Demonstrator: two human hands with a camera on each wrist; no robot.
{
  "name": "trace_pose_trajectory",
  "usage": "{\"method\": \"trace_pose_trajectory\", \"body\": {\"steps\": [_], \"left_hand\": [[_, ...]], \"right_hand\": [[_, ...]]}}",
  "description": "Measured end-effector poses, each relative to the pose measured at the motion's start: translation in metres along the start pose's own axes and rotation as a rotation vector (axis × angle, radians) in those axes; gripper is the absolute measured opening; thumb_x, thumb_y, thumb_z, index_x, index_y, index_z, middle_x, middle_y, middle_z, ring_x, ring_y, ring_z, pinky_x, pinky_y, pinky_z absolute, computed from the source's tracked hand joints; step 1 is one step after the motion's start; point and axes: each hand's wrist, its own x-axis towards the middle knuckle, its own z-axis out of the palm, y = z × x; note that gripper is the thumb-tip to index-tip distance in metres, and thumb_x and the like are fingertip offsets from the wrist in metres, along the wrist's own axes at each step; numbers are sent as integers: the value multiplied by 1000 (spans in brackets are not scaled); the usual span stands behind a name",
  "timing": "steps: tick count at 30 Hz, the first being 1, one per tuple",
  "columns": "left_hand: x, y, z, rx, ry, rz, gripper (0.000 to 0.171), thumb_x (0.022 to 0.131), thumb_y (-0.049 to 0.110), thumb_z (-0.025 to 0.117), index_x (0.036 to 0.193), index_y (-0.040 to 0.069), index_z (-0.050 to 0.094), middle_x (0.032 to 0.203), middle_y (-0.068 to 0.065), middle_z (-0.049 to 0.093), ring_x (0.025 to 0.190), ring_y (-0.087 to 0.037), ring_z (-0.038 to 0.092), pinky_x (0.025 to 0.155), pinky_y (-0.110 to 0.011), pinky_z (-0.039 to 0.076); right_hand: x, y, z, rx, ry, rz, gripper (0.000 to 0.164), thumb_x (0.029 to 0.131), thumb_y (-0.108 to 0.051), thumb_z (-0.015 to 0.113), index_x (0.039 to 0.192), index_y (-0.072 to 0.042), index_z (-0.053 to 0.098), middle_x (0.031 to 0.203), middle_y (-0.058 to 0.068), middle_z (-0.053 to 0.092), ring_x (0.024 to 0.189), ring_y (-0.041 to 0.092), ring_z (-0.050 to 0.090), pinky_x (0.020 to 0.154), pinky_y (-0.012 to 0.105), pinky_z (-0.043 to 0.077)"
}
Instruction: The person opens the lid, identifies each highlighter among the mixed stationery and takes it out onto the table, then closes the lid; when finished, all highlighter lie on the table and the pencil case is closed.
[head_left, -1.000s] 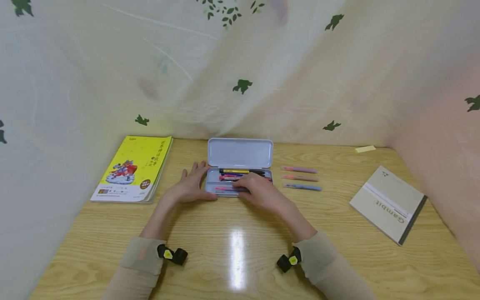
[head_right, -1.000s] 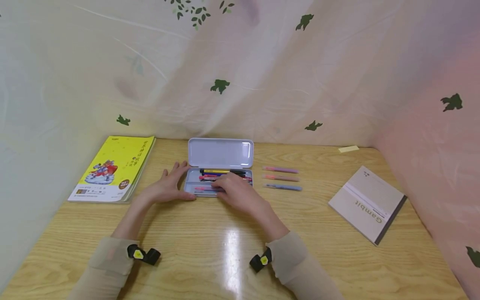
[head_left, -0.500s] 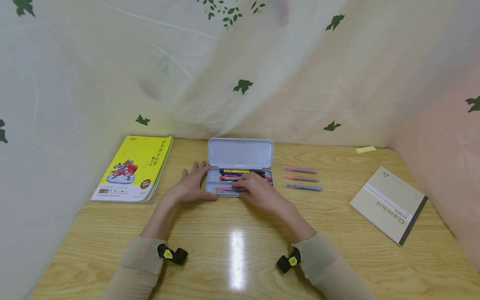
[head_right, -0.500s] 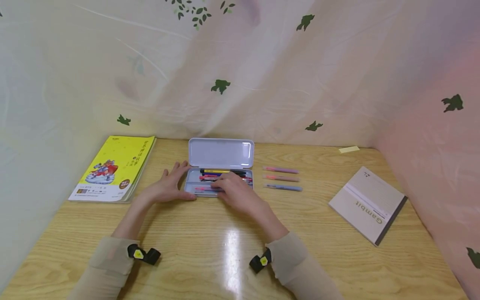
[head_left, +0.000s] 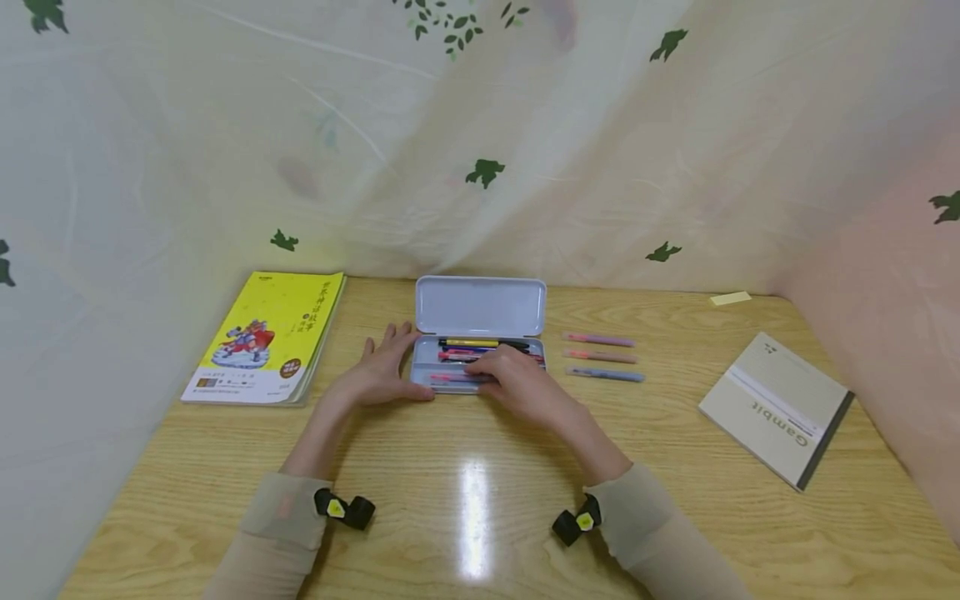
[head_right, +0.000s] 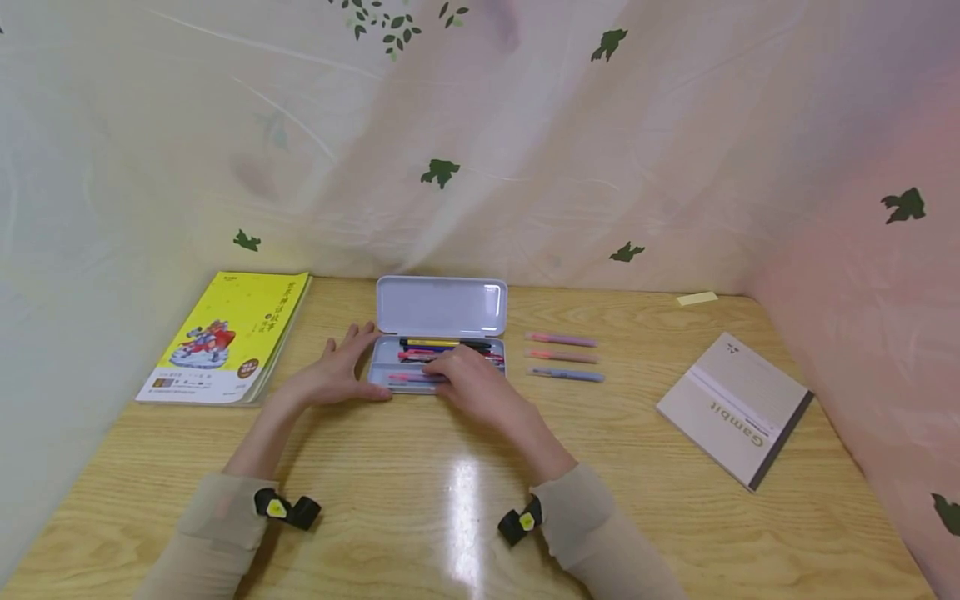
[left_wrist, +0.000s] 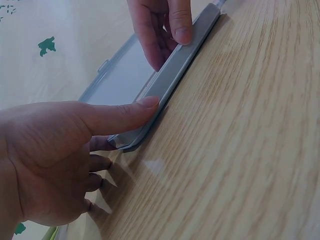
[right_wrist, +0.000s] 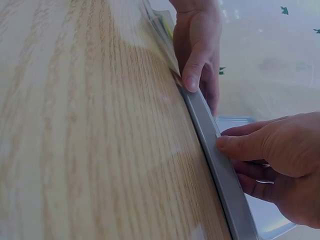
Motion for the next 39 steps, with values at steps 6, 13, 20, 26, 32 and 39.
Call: {"method": "trace_pose_trajectory", "body": {"steps": [6, 13, 20, 26, 32, 39], "left_hand": [[0, -1, 1, 1, 0, 2, 103, 85, 43, 82, 162, 6, 24, 173, -25, 3, 160, -45, -9, 127, -66, -11], [1, -2, 1, -1, -3, 0, 104, 85, 44, 82, 163, 7, 24, 173, -23, 2, 160, -44, -10, 127, -65, -12], [1, -2, 1, -2, -1, 6, 103, 85, 43, 82, 163, 7, 24, 173, -25, 3, 160, -46, -10, 127, -66, -11], [0, -2, 1, -5, 2, 14, 103, 85, 43, 82, 163, 6, 24, 173, -25, 3, 160, -46, -10, 126, -67, -11], [0, -2, 1, -10, 3, 18, 103, 85, 42, 82, 162, 6, 25, 172, -26, 3, 160, -46, -10, 126, -68, -11], [-1, -1, 0, -6, 1, 15, 102, 85, 42, 82, 162, 6, 25, 172, -26, 3, 160, -46, -9, 126, -68, -10]], "right_hand": [[0, 0, 2, -7, 10, -5, 25, 96, -8, 71, 120, -9, 76, 122, 7, 76, 114, 24, 67, 101, 41, 54], [-1, -1, 1, -14, 2, 5, 25, 97, -9, 70, 121, -10, 76, 122, 8, 75, 115, 25, 65, 103, 42, 53], [-1, -1, 2, -15, 15, 10, 24, 96, -10, 71, 120, -10, 77, 118, 6, 75, 110, 24, 64, 99, 41, 53], [-2, -1, 2, -17, 3, 13, 21, 98, -11, 68, 116, -15, 79, 113, 2, 75, 108, 21, 64, 100, 40, 54], [-3, -1, 2, -2, -3, 30, 21, 99, -12, 67, 117, -15, 78, 112, 2, 73, 105, 18, 65, 96, 38, 56], [-3, 1, 2, 13, 6, 9, 20, 99, -12, 67, 116, -15, 78, 115, 2, 75, 109, 20, 66, 99, 40, 55]]}}
